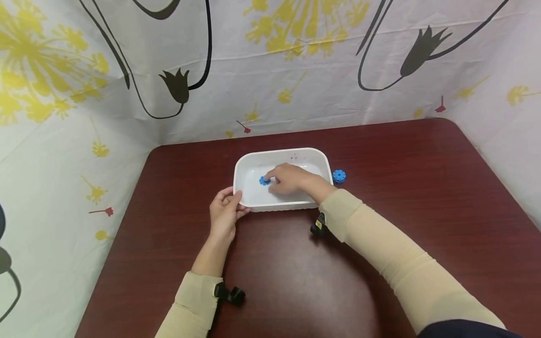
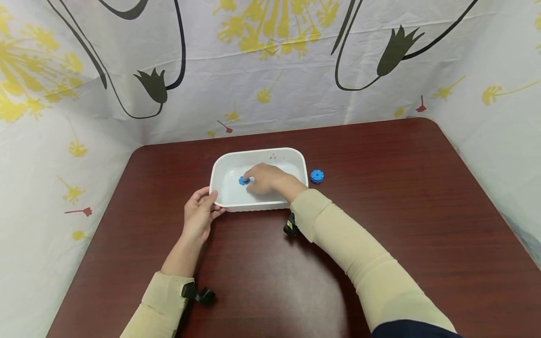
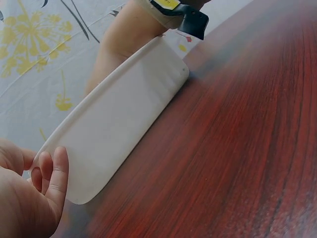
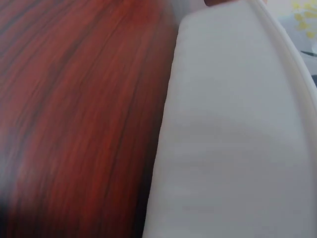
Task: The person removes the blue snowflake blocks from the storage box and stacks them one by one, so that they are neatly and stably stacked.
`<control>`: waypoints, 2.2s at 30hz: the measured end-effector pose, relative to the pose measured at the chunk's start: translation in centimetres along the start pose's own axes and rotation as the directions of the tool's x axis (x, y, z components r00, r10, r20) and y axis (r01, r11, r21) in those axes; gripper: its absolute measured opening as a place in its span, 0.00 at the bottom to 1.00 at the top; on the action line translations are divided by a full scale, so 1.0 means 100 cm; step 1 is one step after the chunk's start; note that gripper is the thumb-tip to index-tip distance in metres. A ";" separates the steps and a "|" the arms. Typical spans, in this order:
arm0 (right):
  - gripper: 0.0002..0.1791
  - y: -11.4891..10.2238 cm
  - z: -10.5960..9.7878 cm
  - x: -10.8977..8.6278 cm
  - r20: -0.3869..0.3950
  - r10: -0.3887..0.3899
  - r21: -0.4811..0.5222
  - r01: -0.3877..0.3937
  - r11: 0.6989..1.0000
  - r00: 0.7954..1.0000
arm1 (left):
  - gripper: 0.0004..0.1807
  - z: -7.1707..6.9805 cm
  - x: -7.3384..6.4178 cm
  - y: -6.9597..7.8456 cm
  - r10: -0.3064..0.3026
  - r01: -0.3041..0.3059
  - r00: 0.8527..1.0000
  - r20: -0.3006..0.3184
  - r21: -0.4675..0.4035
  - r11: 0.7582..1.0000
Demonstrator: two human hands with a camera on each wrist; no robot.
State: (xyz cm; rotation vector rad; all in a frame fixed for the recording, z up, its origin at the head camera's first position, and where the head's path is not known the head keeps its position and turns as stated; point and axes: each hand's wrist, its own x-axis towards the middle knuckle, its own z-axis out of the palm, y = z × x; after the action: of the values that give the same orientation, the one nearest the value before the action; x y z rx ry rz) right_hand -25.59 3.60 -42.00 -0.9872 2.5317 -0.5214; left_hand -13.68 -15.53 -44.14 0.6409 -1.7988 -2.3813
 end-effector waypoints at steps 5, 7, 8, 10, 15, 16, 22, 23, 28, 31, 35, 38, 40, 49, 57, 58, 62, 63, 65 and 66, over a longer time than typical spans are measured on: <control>0.18 0.014 -0.005 -0.014 -0.055 -0.020 -0.013 0.019 1.000 0.998 | 0.17 -0.001 0.001 0.000 0.004 -0.004 1.000 -0.001 -0.008 1.000; 0.14 0.017 -0.007 -0.018 -0.071 -0.025 -0.007 0.025 1.000 0.997 | 0.17 -0.001 0.001 0.000 0.006 -0.006 1.000 -0.001 -0.008 1.000; 0.12 0.019 -0.008 -0.020 -0.079 -0.025 -0.004 0.025 1.000 0.997 | 0.17 -0.001 0.001 0.000 0.007 -0.007 1.000 0.000 -0.008 1.000; 0.09 0.023 -0.009 -0.022 -0.092 -0.017 0.007 0.017 1.000 0.996 | 0.17 -0.002 0.001 0.000 0.007 -0.007 1.000 -0.003 -0.005 1.000; 0.12 0.030 -0.008 -0.022 -0.123 0.008 0.032 -0.004 0.999 0.992 | 0.17 -0.002 0.001 0.000 0.006 -0.006 1.000 -0.006 -0.008 1.000; 0.14 0.030 -0.008 -0.022 -0.124 0.009 0.033 -0.005 0.999 0.992 | 0.17 -0.001 0.001 0.000 0.006 -0.006 1.000 -0.006 -0.009 1.000; 0.15 0.032 -0.006 -0.020 -0.079 0.009 0.062 -0.004 0.998 0.997 | 0.16 -0.001 0.001 -0.001 0.009 -0.009 1.000 -0.003 -0.012 1.000; 0.15 0.032 -0.006 -0.020 -0.074 0.012 0.071 -0.007 0.997 0.997 | 0.16 -0.001 0.001 -0.001 0.009 -0.009 1.000 -0.003 -0.014 1.000; 0.16 0.033 -0.006 -0.021 -0.095 0.036 0.108 -0.026 0.994 0.995 | 0.16 0.000 0.001 0.000 0.011 -0.011 1.000 -0.003 -0.014 1.000; 0.20 0.033 -0.007 -0.023 -0.106 0.050 0.120 -0.037 0.992 0.993 | 0.16 0.000 0.001 0.000 0.011 -0.011 1.000 -0.002 -0.011 1.000; 0.21 0.033 -0.006 -0.024 -0.101 0.035 0.116 -0.023 0.993 0.994 | 0.16 0.000 0.001 -0.001 0.011 -0.011 1.000 0.001 -0.010 1.000; 0.18 0.034 -0.005 -0.023 -0.099 0.011 0.103 -0.001 0.995 0.995 | 0.16 0.000 0.001 -0.002 0.010 -0.010 1.000 0.001 -0.011 1.000; 0.16 0.035 -0.004 -0.022 -0.105 0.002 0.091 0.007 0.996 0.994 | 0.16 0.000 0.001 -0.002 0.009 -0.009 1.000 0.001 -0.009 1.000; 0.19 0.035 -0.012 -0.028 -0.248 -0.076 0.089 0.101 0.991 0.966 | 0.16 0.000 0.001 -0.001 0.006 -0.006 1.000 0.002 0.002 1.000; 0.19 0.037 -0.021 -0.039 -0.319 -0.104 0.071 0.133 0.989 0.942 | 0.16 0.000 -0.001 0.000 0.001 -0.001 1.000 0.005 0.011 1.000; 0.18 0.037 -0.023 -0.040 -0.329 -0.106 0.068 0.135 0.988 0.938 | 0.16 0.000 -0.001 0.000 -0.001 0.001 1.000 0.004 0.010 1.000; 0.17 0.040 -0.026 -0.047 -0.371 -0.110 0.075 0.147 0.986 0.922 | 0.16 -0.001 -0.002 0.000 0.001 -0.001 1.000 0.001 0.013 1.000; 0.17 0.041 -0.027 -0.049 -0.385 -0.110 0.083 0.154 0.985 0.916 | 0.16 -0.001 -0.002 0.000 0.002 -0.002 1.000 0.002 0.013 1.000; 0.17 0.043 -0.028 -0.054 -0.410 -0.105 0.107 0.162 0.981 0.906 | 0.16 -0.001 -0.002 -0.001 0.001 -0.001 1.000 0.003 0.014 1.000; 0.18 0.044 -0.028 -0.057 -0.423 -0.104 0.121 0.169 0.978 0.900 | 0.16 -0.001 -0.003 -0.001 0.002 -0.002 1.000 0.004 0.015 1.000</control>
State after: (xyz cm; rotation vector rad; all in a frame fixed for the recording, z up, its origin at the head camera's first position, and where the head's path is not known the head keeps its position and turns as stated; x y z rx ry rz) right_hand -25.49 11.14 -40.47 -1.0964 2.7382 -1.0555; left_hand -13.41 -15.48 -44.14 0.6354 -1.8202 -2.3718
